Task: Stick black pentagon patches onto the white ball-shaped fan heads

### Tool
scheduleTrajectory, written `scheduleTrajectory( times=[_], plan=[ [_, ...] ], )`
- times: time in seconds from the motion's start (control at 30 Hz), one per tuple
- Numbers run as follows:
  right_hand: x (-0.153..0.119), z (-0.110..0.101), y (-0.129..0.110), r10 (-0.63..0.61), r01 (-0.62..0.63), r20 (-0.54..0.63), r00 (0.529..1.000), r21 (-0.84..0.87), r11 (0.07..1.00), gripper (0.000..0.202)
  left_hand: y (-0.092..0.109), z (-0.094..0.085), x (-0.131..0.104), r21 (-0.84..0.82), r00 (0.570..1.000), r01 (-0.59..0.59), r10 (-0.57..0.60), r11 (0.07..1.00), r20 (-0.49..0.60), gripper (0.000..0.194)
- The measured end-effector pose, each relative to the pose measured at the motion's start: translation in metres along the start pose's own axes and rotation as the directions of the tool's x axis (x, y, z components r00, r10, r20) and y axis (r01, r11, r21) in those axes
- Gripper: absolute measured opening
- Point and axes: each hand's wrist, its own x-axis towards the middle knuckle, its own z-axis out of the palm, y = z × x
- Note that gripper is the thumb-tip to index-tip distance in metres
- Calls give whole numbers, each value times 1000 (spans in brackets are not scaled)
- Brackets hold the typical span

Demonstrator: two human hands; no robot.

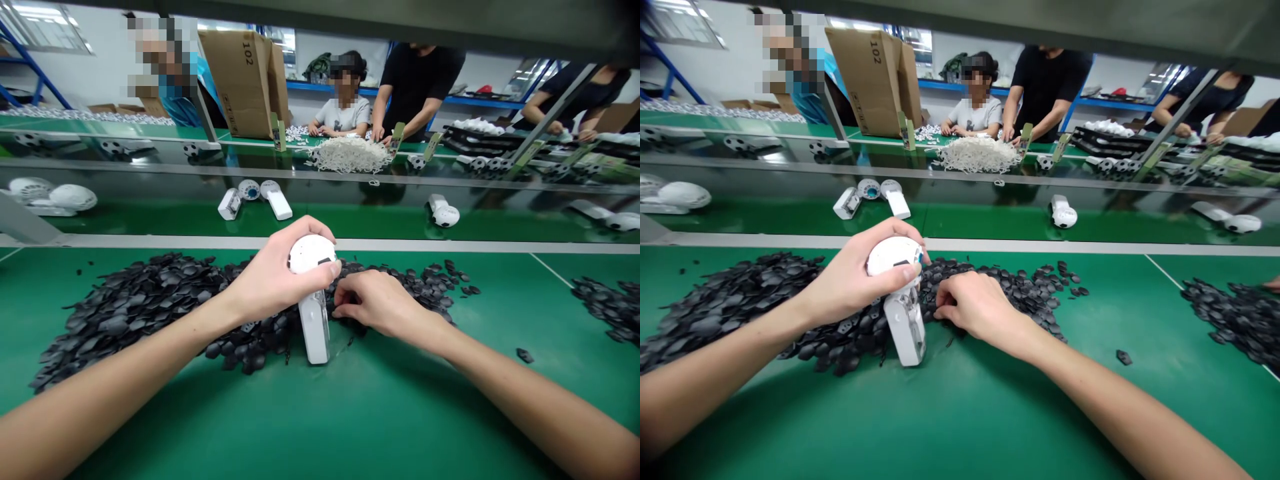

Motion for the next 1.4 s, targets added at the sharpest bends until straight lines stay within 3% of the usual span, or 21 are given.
scheduleTrajectory(
  times=[0.07,0.1,0.13,0.17,0.2,0.23,0.27,0.3,0.33,0.43,0.6,0.67,0.77,0.9,1.07,1.27,1.33,1.4],
  plan=[
    [1,-5,3,-20,22,-100,995,21,1000,9,0,-1,0,11,1000,4,-4,1000,4,31],
    [0,-9,5,-66,70,-225,972,6,998,8,1,-2,0,26,1000,9,-10,1000,3,30],
    [-1,-14,8,-153,147,-390,908,-45,988,7,1,-3,0,44,1000,17,-18,999,3,30],
    [-3,-20,10,-277,236,-559,782,-145,961,7,2,-4,0,61,1000,27,-28,998,5,29],
    [-6,-27,12,-418,307,-678,605,-286,908,8,2,-5,-1,73,999,37,-38,997,8,29],
    [-10,-34,14,-552,340,-724,413,-440,831,10,3,-5,-1,80,999,45,-47,996,12,29],
    [-16,-41,14,-658,338,-707,261,-571,748,12,3,-5,-1,81,999,50,-51,995,17,29],
    [-21,-48,14,-730,323,-658,183,-661,677,13,4,-5,-2,81,998,49,-51,996,21,29],
    [-27,-53,14,-780,313,-607,156,-718,622,15,4,-5,-2,82,998,47,-49,996,25,29],
    [-42,-63,9,-843,305,-514,160,-786,537,17,5,-4,-3,81,998,49,-52,996,35,30],
    [-44,-62,8,-832,313,-533,155,-772,553,19,9,-2,-6,58,997,73,-74,996,23,29],
    [-37,-58,8,-814,385,-565,137,-727,569,16,10,-2,-7,57,997,69,-71,996,25,29],
    [-26,-53,4,-695,507,-710,114,-560,655,22,12,-1,-8,45,996,74,-76,996,55,30],
    [-21,-55,-5,-530,486,-829,181,-393,781,34,22,0,-11,51,993,114,-116,992,32,31],
    [-30,-63,-10,-472,546,-861,189,-307,779,22,27,-4,-18,169,992,121,-124,978,12,42],
    [-31,-63,-15,-375,560,-894,244,-186,808,16,28,-8,-23,277,999,-42,41,960,12,31],
    [-31,-63,-17,-311,575,-906,287,-97,813,14,27,-7,-21,275,997,-68,73,959,-10,27],
    [-33,-64,-19,-220,597,-907,358,41,801,10,24,-5,-18,237,999,-27,35,971,-30,24]
  ],
)
